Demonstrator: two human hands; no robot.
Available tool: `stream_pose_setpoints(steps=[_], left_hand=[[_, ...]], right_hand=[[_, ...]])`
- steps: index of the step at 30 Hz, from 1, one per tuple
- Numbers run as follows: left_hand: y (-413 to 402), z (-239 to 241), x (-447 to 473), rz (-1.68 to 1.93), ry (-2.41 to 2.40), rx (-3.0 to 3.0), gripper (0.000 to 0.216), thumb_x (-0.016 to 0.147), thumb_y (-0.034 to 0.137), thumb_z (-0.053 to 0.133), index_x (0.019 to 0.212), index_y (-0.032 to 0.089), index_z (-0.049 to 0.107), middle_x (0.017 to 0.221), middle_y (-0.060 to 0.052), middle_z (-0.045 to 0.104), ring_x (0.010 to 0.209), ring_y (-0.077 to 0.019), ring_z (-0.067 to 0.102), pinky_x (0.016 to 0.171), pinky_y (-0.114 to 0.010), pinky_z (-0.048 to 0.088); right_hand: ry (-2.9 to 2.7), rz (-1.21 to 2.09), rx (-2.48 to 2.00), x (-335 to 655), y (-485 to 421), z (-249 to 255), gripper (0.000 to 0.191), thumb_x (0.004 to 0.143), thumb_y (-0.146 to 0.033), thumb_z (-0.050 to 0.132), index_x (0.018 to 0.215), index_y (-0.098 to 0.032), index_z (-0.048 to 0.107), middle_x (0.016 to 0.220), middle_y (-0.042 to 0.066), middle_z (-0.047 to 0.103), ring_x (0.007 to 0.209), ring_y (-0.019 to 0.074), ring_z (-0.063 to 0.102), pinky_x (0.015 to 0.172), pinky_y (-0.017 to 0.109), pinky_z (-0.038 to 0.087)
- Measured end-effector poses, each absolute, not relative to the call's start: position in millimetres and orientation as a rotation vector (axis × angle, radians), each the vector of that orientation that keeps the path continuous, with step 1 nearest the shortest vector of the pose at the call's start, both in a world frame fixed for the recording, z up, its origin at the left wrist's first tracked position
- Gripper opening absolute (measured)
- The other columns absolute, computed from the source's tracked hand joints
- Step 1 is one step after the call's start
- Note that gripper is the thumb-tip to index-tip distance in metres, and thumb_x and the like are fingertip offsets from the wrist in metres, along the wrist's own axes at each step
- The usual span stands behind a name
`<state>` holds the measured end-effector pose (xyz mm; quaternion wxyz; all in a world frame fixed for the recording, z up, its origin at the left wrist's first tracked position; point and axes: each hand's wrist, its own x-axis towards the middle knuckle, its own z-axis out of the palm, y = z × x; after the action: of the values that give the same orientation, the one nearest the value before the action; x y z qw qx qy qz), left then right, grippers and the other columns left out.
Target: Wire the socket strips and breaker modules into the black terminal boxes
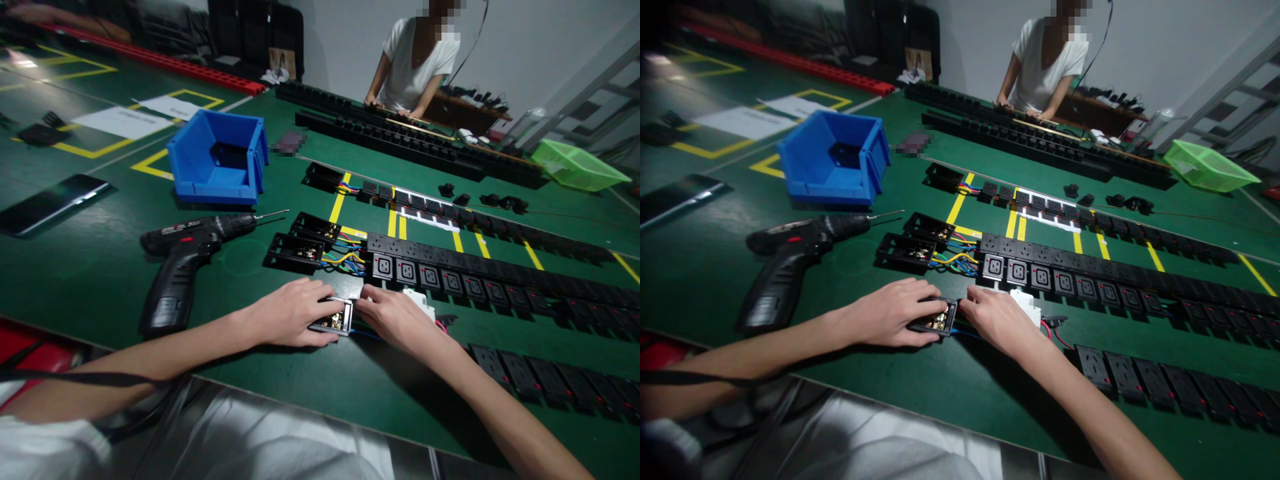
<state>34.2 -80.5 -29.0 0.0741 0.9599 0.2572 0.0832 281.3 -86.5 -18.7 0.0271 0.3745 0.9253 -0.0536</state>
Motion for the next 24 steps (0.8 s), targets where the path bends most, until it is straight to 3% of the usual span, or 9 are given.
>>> stream_pose_setpoints(steps=[15,24], left_hand=[[-78.8,-28.3,33.4,0.216,0.759,2.856,0.041,0.094,0.053,0.048,0.117,0.021,0.059,0.109,-0.009,0.060,0.093,-0.0243,0.060,0.084,-0.036,0.046],[-79.8,-29.1,33.3,0.251,0.747,2.870,0.042,0.095,0.052,0.048,0.120,0.019,0.060,0.109,-0.011,0.061,0.094,-0.0242,0.060,0.084,-0.036,0.046]], right_hand=[[2.876,-0.298,1.117,282.9,-85.1,-17.3,0.019,0.100,-0.024,0.049,0.106,-0.018,0.066,0.101,0.006,0.061,0.078,0.0115,0.059,0.063,0.025,0.034],[2.869,-0.256,1.115,281.5,-83.8,-19.8,0.018,0.100,-0.022,0.048,0.105,-0.018,0.064,0.098,0.004,0.062,0.076,0.0113,0.058,0.060,0.026,0.030]])
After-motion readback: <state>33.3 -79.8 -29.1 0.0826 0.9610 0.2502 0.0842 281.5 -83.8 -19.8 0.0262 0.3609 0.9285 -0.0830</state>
